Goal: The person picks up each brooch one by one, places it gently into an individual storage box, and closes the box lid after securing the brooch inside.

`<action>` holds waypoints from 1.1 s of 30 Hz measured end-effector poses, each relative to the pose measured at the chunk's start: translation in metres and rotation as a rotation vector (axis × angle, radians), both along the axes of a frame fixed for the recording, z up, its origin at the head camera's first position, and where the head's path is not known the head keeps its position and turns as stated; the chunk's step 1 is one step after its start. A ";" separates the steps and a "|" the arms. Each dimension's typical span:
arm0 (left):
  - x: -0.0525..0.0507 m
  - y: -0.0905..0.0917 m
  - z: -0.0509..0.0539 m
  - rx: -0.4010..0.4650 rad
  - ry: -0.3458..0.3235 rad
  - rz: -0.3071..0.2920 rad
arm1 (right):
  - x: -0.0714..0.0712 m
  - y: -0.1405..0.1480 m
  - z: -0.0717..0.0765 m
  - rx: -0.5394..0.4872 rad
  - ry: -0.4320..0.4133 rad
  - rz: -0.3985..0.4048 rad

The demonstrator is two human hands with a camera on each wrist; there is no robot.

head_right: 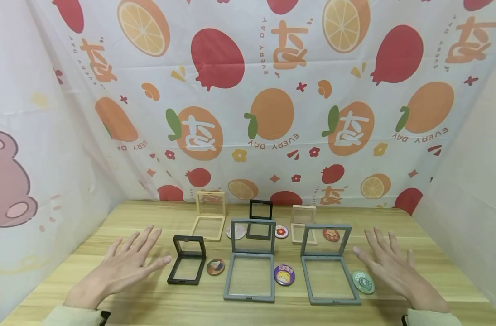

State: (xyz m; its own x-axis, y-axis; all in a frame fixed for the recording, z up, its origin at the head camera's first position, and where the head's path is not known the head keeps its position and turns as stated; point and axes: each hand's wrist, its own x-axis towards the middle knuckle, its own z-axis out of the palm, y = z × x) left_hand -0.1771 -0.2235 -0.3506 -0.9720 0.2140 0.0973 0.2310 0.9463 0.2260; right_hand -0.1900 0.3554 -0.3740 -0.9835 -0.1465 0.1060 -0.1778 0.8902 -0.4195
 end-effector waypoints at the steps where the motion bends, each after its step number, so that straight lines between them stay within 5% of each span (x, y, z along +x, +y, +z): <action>1: 0.000 -0.001 0.001 -0.007 -0.003 -0.011 | 0.000 -0.001 0.002 0.005 0.012 0.006; 8: 0.000 -0.009 0.011 -0.068 -0.004 -0.081 | 0.000 -0.011 0.021 0.076 0.172 0.099; 19: -0.008 0.003 0.016 -0.033 0.026 -0.186 | 0.002 -0.023 0.038 0.049 0.185 0.150; 33: -0.006 0.003 0.008 -0.017 0.025 -0.198 | -0.002 -0.050 0.052 0.028 0.179 0.243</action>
